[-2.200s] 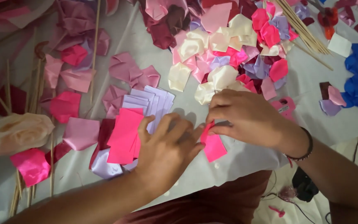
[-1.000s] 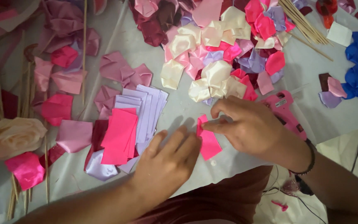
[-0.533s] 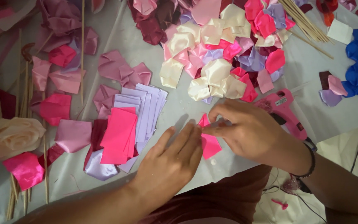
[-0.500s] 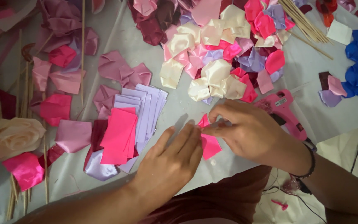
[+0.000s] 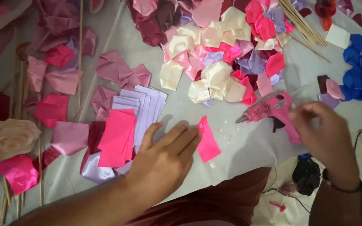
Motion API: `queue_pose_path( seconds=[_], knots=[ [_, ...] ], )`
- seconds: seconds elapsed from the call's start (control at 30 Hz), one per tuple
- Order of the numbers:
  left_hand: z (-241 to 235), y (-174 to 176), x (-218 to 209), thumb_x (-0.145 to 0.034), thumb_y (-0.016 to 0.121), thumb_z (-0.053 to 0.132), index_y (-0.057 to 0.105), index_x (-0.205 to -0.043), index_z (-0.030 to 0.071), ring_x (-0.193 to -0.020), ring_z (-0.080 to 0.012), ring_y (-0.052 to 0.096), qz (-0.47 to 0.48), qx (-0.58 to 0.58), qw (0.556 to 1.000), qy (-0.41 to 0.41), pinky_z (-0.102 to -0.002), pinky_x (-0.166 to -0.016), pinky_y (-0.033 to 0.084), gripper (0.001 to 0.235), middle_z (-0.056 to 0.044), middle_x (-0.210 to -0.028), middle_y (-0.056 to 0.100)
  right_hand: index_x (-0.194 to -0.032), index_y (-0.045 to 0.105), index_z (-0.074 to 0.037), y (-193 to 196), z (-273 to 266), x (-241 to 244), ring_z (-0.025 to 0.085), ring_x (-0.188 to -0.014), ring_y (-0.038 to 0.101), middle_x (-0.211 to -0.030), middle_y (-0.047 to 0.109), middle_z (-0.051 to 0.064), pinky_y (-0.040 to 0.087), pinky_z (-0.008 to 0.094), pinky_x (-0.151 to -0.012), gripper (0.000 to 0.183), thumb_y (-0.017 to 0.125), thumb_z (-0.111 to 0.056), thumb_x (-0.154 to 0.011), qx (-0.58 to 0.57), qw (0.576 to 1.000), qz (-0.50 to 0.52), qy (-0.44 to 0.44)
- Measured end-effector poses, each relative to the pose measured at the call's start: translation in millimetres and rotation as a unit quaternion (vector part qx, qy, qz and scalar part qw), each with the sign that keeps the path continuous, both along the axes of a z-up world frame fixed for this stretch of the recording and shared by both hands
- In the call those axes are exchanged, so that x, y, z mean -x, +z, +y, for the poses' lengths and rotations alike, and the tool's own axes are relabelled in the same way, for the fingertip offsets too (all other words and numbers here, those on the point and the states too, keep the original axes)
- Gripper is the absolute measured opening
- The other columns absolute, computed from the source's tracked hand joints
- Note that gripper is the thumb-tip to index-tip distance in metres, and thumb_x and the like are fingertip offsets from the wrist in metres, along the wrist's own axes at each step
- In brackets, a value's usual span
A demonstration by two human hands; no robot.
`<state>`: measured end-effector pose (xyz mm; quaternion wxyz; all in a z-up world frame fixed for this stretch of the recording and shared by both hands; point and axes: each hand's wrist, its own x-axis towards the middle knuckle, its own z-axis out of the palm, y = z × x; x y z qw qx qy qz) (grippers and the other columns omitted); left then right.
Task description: Assembling artificial flower petals using ribbon pieces and a hot glue gun
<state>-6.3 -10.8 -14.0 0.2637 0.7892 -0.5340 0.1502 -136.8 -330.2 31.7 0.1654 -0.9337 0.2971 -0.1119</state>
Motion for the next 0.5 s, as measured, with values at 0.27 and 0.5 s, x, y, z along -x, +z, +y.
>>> queue_pose_path(
  seconds=[0.27,0.5],
  knots=[
    [1.6,-3.6,-6.2,-0.088,0.064,0.002,0.068,-0.126,0.007,-0.127,-0.0204,0.057,0.097,-0.001,0.994,-0.045,-0.06,-0.104,0.032,0.039,-0.001,-0.132,0.065,-0.13,0.074,-0.014,25.9,17.4,-12.2,0.021,-0.086,0.054,-0.098,0.069,0.007,0.045,0.037,-0.074,0.05,0.083,-0.02,-0.082,-0.175,0.962,0.168,-0.125],
    [3.4,1.2,-13.0,-0.086,0.069,0.004,0.068,-0.12,0.005,-0.123,-0.0199,0.058,0.103,0.014,0.992,-0.065,-0.057,-0.104,0.031,0.034,-0.002,-0.127,0.066,-0.119,0.076,-0.003,28.7,-5.5,4.6,0.027,-0.082,0.068,-0.098,0.076,0.014,0.051,0.038,-0.072,0.027,0.072,-0.013,-0.094,-0.186,0.958,0.178,-0.127]
  ],
)
